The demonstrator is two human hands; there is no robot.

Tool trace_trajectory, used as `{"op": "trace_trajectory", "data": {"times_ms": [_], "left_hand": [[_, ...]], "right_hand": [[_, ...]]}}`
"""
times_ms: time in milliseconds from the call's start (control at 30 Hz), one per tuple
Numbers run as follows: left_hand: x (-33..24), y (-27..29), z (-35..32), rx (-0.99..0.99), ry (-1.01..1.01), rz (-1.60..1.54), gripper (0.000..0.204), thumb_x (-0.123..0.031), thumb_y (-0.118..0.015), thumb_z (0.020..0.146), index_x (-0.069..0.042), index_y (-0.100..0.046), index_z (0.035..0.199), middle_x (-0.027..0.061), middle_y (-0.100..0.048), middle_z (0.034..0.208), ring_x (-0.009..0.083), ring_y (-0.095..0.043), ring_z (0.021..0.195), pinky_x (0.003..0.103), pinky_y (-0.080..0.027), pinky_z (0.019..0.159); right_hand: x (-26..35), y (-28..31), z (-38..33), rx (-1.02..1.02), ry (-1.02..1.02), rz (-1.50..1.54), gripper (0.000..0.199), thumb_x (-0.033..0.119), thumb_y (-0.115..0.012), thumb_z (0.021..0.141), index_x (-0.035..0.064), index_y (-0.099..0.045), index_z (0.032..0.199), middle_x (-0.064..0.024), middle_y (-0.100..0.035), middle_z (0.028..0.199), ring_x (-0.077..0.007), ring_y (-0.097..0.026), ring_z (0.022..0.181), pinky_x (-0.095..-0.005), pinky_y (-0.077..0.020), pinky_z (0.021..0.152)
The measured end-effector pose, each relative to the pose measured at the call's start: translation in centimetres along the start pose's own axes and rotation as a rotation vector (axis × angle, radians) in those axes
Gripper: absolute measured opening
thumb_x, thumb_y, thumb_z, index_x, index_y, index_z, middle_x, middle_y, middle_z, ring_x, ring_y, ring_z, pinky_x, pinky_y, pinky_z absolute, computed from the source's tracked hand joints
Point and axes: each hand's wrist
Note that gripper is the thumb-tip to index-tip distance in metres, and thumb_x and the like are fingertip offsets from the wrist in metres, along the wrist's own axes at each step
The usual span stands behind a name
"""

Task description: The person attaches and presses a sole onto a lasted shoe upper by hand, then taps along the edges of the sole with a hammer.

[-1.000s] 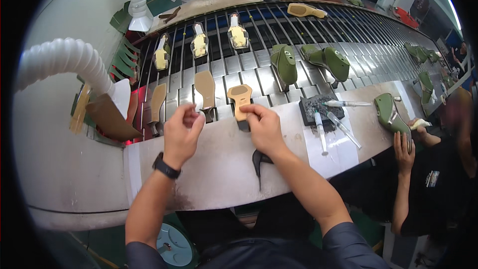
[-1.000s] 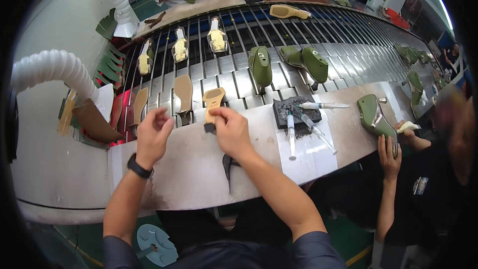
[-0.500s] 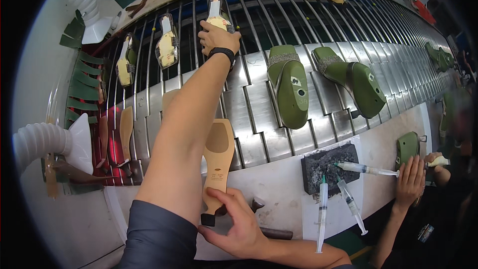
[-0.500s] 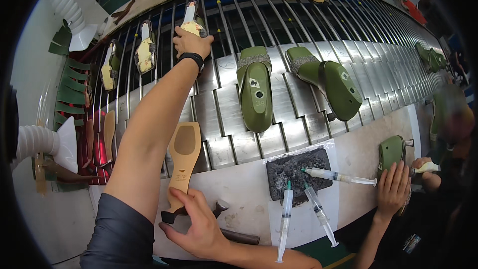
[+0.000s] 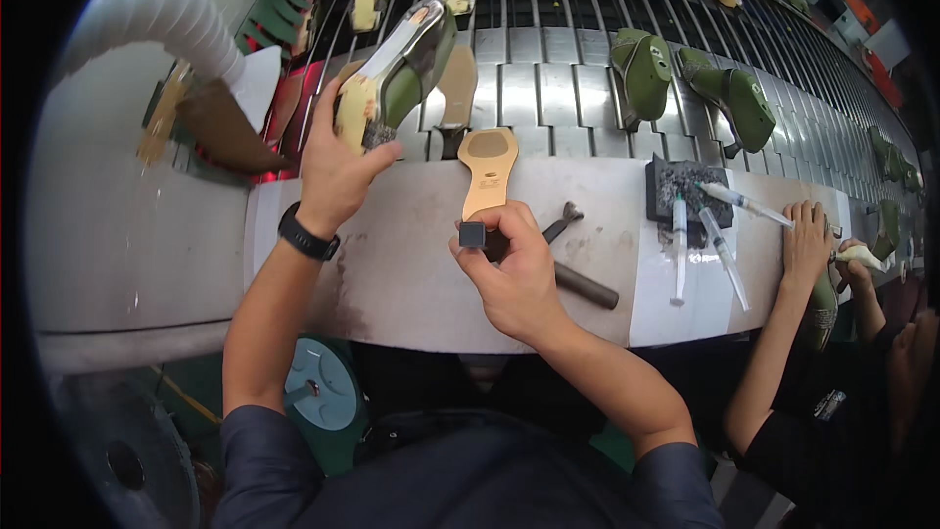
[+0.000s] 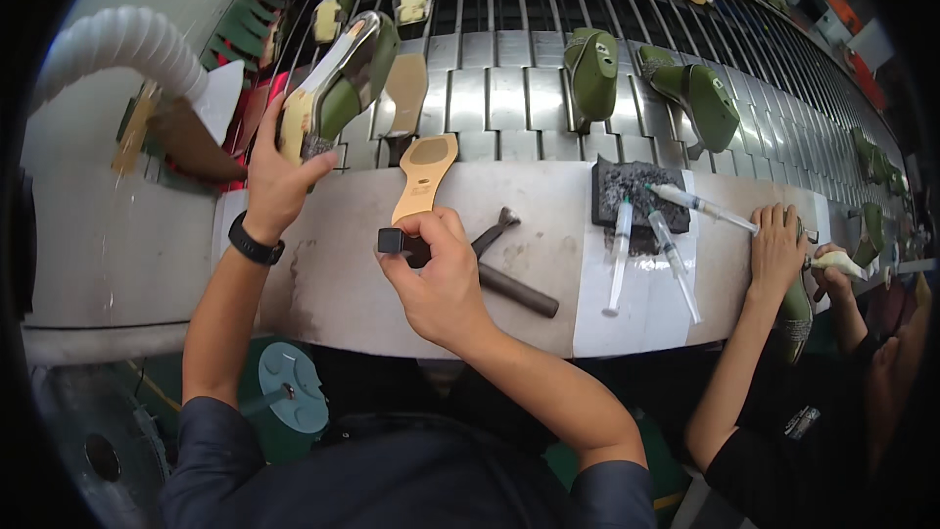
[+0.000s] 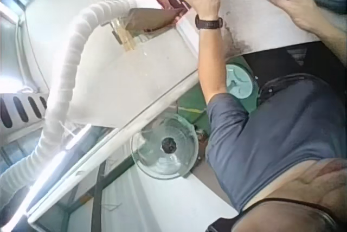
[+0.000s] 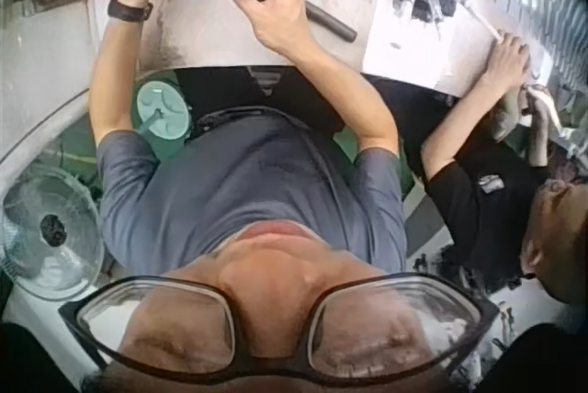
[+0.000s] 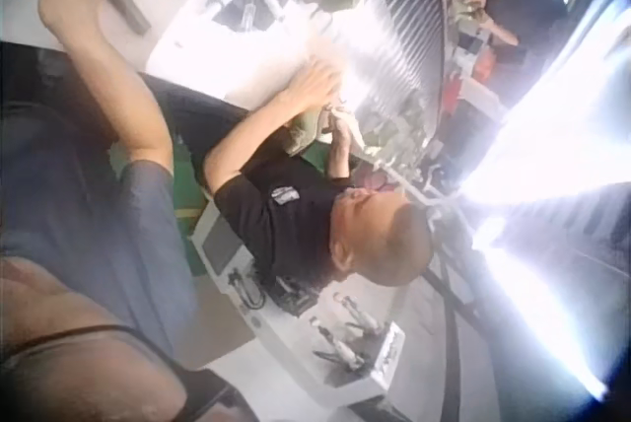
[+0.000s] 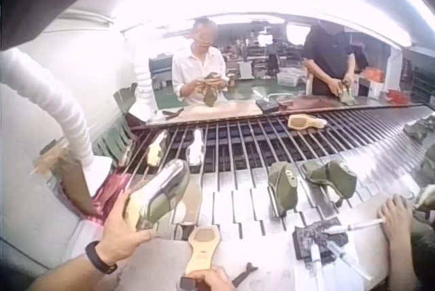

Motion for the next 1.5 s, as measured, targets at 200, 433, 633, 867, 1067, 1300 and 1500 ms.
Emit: {"op": "trace_trajectory", "data": {"times_ms": [200,433,633,867,1067,1300,1500], "left_hand": [[1.7,11.4,-16.0,-0.07,-0.17,0.75,0.1,-0.011,-0.088,0.069,-0.003,-0.041,0.157,0.0196,-0.058,0.132,0.0382,-0.059,0.117,0.048,-0.047,0.103],[1.3,14.0,-22.9,-0.037,-0.244,0.707,0.085,-0.012,-0.088,0.077,-0.004,-0.05,0.152,0.0219,-0.051,0.151,0.0412,-0.052,0.135,0.048,-0.041,0.115],[4.0,14.9,-26.8,-0.359,0.124,0.313,0.061,-0.013,-0.087,0.083,0.002,-0.06,0.135,0.0196,-0.065,0.13,0.0346,-0.064,0.119,0.042,-0.05,0.102],[4.7,15.5,-25.6,-0.258,0.251,-0.05,0.027,-0.01,-0.082,0.091,0.005,-0.069,0.111,0.0104,-0.075,0.097,0.015,-0.069,0.087,0.03,-0.055,0.079],[-0.8,21.3,-24.2,-0.202,0.355,-0.423,0.025,-0.012,-0.08,0.096,0.005,-0.07,0.11,0.0052,-0.075,0.099,0.0079,-0.066,0.088,0.025,-0.055,0.079],[-1.8,24.1,-23.7,0.255,0.287,-0.643,0.029,-0.018,-0.08,0.097,0.004,-0.07,0.113,0.0067,-0.073,0.11,0.0085,-0.066,0.1,0.025,-0.054,0.085],[-4.2,14.8,-23.2,-0.048,0.529,-1.251,0.066,-0.052,-0.048,0.11,-0.002,-0.045,0.153,0.0107,-0.063,0.14,0.0198,-0.063,0.125,0.04,-0.055,0.103]], "right_hand": [[0.4,-2.7,-6.5,-0.038,0.392,-0.572,0.046,0.011,-0.081,0.085,-0.0047,-0.065,0.125,-0.0375,-0.036,0.159,-0.0504,-0.049,0.142,-0.0471,-0.0465,0.111],[-0.6,-6.6,-1.9,0.035,-0.065,0.057,0.028,0.022,-0.07,0.102,-0.0056,-0.067,0.106,-0.0111,-0.074,0.095,-0.0147,-0.072,0.079,-0.0274,-0.0555,0.075],[-2.9,-8.0,-1.4,-0.185,0.011,-0.11,0.035,0.022,-0.07,0.102,0.0032,-0.064,0.073,-0.0014,-0.062,0.063,-0.0072,-0.054,0.056,-0.0251,-0.0416,0.053],[0.0,-7.9,-3.3,-0.094,0.634,-0.785,0.018,0.013,-0.068,0.101,-0.0038,-0.069,0.109,-0.0132,-0.072,0.108,-0.0189,-0.069,0.101,-0.0333,-0.0541,0.089],[1.1,-9.4,-10.7,0.416,-0.565,0.431,0.049,0.037,-0.051,0.112,-0.0034,-0.055,0.139,-0.0267,-0.066,0.13,-0.0356,-0.071,0.113,-0.0431,-0.0588,0.096],[-2.3,-8.9,-12.7,0.664,-0.678,1.206,0.106,0.078,-0.042,0.096,-0.0061,-0.03,0.16,-0.0452,-0.055,0.137,-0.0449,-0.075,0.1,-0.0489,-0.0672,0.077],[0.2,-10.3,-17.0,0.301,-0.22,0.671,0.088,0.023,-0.081,0.085,-0.0077,-0.038,0.155,-0.0263,-0.063,0.136,-0.035,-0.069,0.117,-0.0437,-0.058,0.099]]}}
Point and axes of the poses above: each hand's wrist, its own z-axis towards the middle knuckle, its own y-axis out of the back of the hand, x = y × z
